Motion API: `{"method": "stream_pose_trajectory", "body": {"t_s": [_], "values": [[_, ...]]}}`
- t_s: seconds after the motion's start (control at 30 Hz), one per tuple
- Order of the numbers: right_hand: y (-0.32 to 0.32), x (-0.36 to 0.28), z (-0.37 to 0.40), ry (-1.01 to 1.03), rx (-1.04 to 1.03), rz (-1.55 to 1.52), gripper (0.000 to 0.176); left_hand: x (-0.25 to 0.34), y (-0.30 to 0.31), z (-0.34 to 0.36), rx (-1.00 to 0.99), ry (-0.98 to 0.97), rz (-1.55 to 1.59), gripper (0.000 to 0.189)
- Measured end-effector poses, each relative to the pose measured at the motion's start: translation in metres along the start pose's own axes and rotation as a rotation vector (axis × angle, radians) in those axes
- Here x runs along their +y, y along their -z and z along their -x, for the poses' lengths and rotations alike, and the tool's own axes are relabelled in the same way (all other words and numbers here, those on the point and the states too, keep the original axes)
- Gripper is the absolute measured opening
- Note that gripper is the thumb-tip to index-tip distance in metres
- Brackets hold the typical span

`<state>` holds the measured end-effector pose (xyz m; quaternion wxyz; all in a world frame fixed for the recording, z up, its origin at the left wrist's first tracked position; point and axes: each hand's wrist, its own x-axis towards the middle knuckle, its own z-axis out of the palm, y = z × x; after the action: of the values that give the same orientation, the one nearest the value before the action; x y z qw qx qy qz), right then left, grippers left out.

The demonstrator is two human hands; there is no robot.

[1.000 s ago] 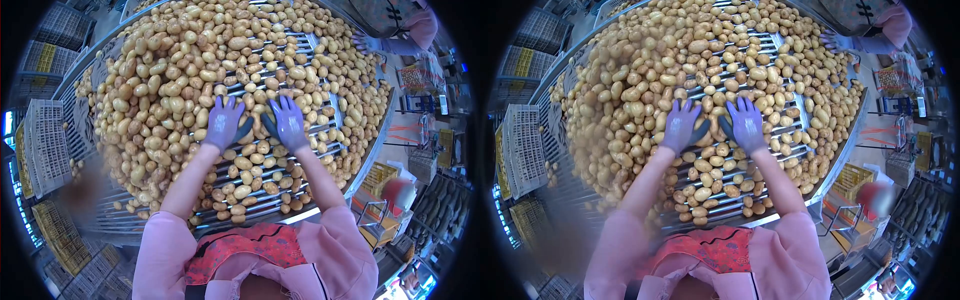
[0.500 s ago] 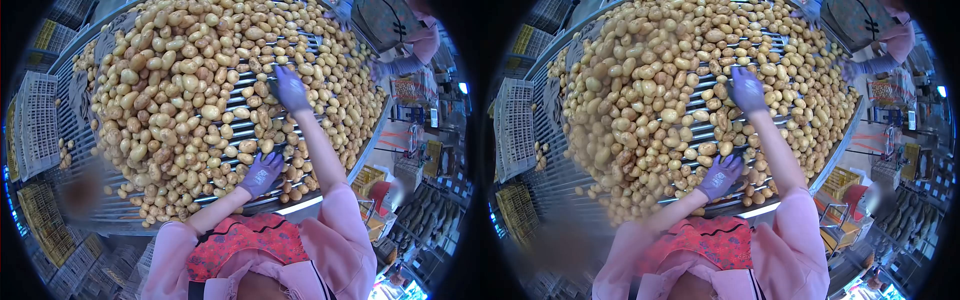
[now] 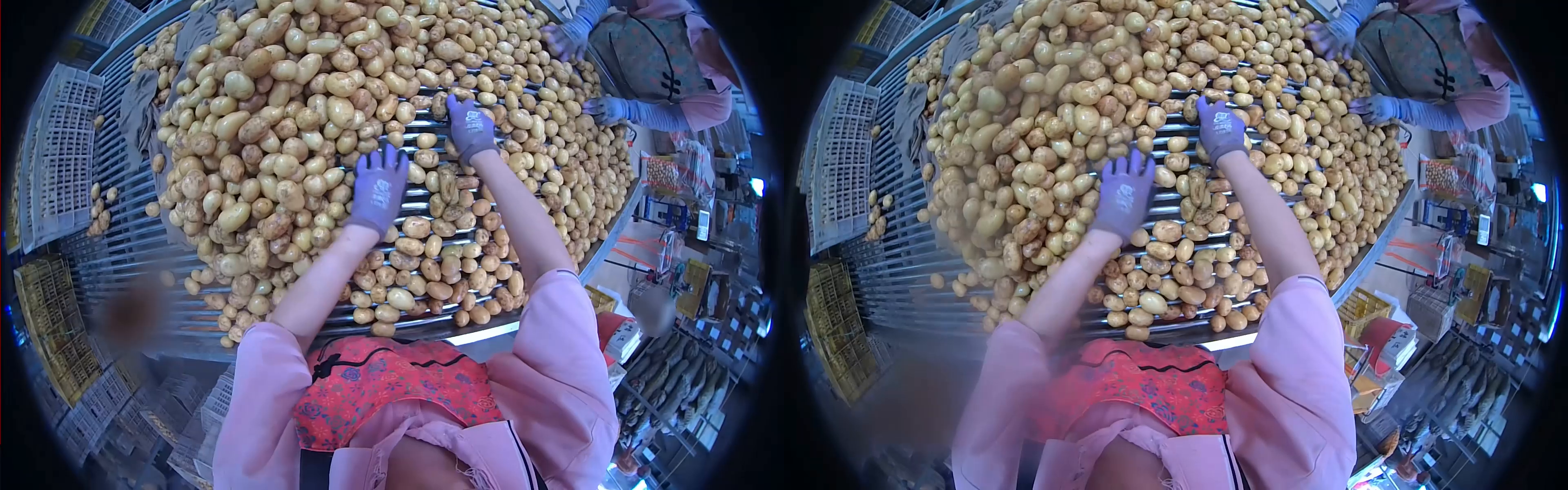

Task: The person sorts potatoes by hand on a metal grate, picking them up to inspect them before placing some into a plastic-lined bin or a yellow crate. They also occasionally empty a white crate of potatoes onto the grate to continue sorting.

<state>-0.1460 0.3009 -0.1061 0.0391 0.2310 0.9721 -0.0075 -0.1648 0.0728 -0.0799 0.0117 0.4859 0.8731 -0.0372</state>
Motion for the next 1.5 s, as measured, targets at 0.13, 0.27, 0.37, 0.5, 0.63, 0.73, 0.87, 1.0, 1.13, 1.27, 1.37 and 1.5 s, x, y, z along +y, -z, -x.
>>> {"method": "stream_pose_trajectory", "body": {"t_s": [0.13,0.27,0.37,0.5,0.63,0.73,0.87,1.0,1.13,1.27,1.37,1.5], "values": [[0.009,0.010,-0.006,0.034,0.020,-0.057,0.041,0.038,-0.001,0.044,-0.144,0.007,0.246,0.042],[-0.002,0.007,0.026,0.068,0.360,-0.216,0.040,0.057,0.006,0.099,-0.057,-0.172,0.307,0.042],[0.020,-0.035,0.099,0.148,0.220,-0.133,0.033,0.068,0.008,0.124,-0.091,-0.260,0.346,0.042],[0.003,-0.005,0.127,-0.028,0.128,-0.221,0.023,0.063,0.026,0.137,-0.191,-0.359,0.477,0.049],[-0.004,0.069,0.110,-0.260,-0.063,-0.804,0.027,0.026,0.031,0.124,-0.046,-0.096,0.453,0.034],[0.005,0.081,0.118,-0.426,-0.229,-1.644,0.039,-0.014,0.036,0.107,-0.016,0.104,0.120,0.033],[0.010,0.033,0.111,0.110,0.031,-2.075,0.036,0.007,0.010,0.084,-0.280,0.067,-0.002,0.037],[0.038,-0.029,0.058,-0.230,-0.215,-1.478,0.036,0.034,-0.003,0.074,-0.280,0.134,-0.126,0.034],[0.016,-0.101,0.025,0.198,0.086,-0.088,0.022,0.009,0.011,0.069,-0.378,0.051,0.110,0.035],[0.002,-0.123,0.004,0.142,-0.082,0.065,0.022,-0.006,0.017,0.068,-0.331,0.064,0.342,0.029],[0.020,-0.101,-0.003,0.168,-0.198,-0.087,0.029,-0.012,0.025,0.076,-0.251,0.046,0.519,0.030],[0.060,-0.056,0.068,-0.024,-0.260,-0.933,0.054,-0.030,0.042,0.059,0.010,0.149,0.510,0.024]]}}
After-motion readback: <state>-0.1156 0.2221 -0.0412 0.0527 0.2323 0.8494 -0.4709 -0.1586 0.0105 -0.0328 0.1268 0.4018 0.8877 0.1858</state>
